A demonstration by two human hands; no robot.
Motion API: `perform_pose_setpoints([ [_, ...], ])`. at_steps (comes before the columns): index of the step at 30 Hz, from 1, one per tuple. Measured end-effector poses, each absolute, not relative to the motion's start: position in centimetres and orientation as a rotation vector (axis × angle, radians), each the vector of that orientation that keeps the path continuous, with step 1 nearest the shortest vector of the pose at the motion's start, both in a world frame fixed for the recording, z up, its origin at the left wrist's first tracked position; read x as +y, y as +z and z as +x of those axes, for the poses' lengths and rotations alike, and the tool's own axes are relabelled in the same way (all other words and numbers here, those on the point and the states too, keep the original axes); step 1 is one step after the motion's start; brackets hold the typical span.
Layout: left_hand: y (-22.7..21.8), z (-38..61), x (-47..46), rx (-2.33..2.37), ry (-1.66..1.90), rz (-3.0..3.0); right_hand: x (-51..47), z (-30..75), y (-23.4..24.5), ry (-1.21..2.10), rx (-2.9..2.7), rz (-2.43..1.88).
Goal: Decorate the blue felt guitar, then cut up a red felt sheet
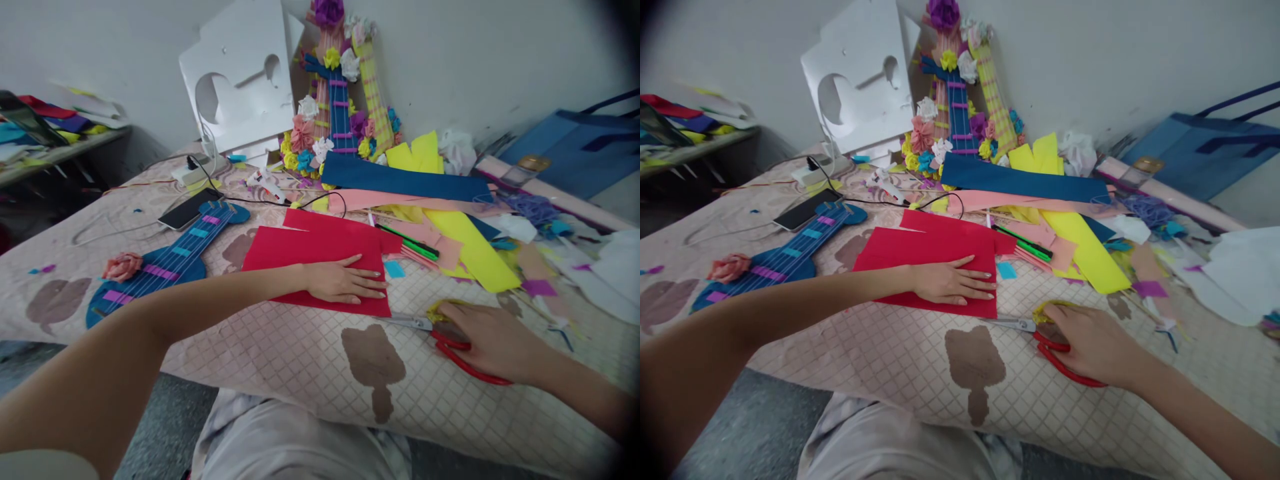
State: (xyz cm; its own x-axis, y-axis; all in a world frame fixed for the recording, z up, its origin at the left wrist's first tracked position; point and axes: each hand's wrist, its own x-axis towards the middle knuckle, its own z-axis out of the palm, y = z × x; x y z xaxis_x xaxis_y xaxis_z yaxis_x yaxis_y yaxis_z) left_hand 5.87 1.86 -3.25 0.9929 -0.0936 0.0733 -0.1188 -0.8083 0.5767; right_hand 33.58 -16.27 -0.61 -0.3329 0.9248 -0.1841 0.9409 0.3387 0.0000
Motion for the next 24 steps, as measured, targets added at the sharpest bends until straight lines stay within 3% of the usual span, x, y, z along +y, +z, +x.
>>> perform_pose_setpoints([
  [5,-2.9,5.9,1.7,-0.070,-0.083,2.519,-15.9,33.7,-1.3,-0.121,2.485,1.675],
  [15,-3.5,5.9,2.0,-0.188,0.006,2.650,-16.4,34.4,-1.6,0.023,2.481,1.649],
  [24,-4.0,5.9,2.2,-0.277,0.103,2.725,-15.9,33.0,-1.1,-0.067,2.485,1.677],
])
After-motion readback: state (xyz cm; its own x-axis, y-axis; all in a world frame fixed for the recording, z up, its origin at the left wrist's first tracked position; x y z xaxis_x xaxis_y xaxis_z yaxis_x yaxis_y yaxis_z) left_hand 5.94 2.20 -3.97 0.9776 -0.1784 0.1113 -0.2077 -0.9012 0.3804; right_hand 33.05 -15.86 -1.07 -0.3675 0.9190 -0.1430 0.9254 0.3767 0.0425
